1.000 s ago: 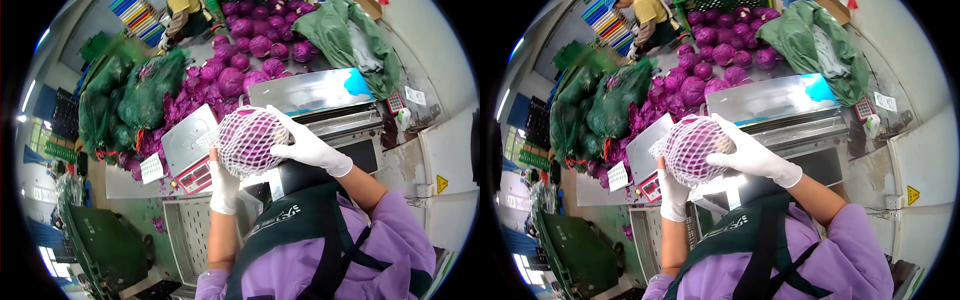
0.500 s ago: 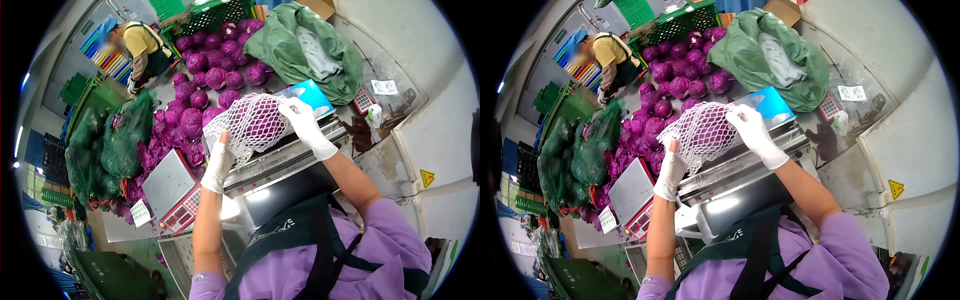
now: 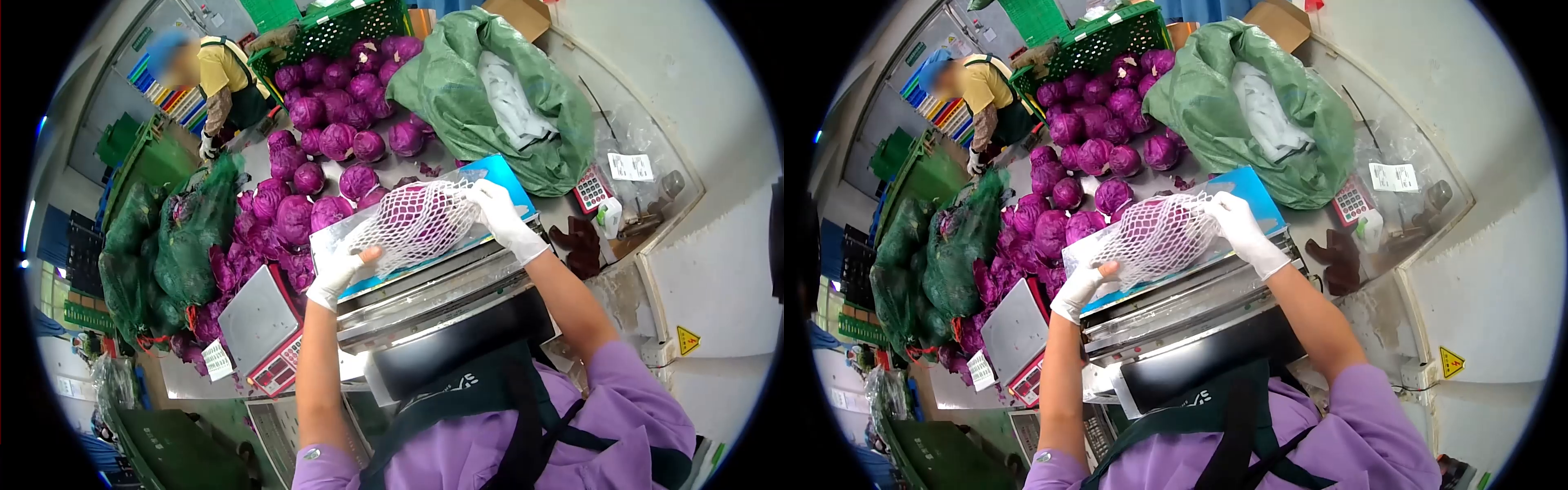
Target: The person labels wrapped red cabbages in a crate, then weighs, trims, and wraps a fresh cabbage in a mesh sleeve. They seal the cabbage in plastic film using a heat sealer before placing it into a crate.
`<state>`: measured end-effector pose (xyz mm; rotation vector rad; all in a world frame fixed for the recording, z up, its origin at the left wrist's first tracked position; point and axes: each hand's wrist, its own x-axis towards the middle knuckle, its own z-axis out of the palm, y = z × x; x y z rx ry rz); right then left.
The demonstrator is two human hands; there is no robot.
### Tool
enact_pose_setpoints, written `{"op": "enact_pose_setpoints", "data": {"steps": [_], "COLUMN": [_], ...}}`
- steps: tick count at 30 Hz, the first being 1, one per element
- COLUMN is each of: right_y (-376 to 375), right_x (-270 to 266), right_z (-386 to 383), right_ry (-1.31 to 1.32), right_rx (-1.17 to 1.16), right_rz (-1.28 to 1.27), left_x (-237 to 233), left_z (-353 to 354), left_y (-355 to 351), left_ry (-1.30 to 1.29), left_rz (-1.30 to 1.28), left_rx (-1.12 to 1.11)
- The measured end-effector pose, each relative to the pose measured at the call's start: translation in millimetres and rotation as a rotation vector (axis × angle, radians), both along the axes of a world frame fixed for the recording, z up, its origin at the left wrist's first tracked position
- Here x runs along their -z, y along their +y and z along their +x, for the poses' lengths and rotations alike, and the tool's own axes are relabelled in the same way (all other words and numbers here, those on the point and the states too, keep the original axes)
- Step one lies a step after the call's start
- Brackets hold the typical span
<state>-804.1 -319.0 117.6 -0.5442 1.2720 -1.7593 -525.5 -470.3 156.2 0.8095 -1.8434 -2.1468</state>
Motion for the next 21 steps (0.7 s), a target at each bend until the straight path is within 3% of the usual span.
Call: {"op": "enact_pose_setpoints", "data": {"steps": [6, 9, 12, 18, 20, 21], "right_y": [2.9, 5.3, -8.0, -17.3, -19.4, -18.6], "right_x": [6.1, -22.7, 9.3, 8.1, -4.8, -11.4], "right_z": [-12.1, -8.7, -15.3, -10.4, -10.0, -11.4], "right_ry": [-0.012, 0.302, 0.478, 0.379, 0.391, 0.433], "right_rx": [-0.166, -0.098, -0.171, -0.135, -0.154, -0.209], "right_rz": [-0.098, 0.132, 0.145, 0.101, 0.114, 0.158], "left_x": [3.5, 14.3, 32.4, 23.2, 21.4, 41.8], "left_z": [-7.5, -8.7, -18.1, -30.7, -28.1, -28.2], "left_y": [4.4, 9.9, 8.1, 11.6, 1.2, -2.2], "left_ry": [-0.111, -0.064, -0.064, -0.01, -0.299, -0.077], "left_rz": [-0.129, -0.124, -0.144, -0.136, -0.023, -0.05], "left_rx": [-0.1, -0.131, -0.072, -0.201, -0.2, -0.251]}}
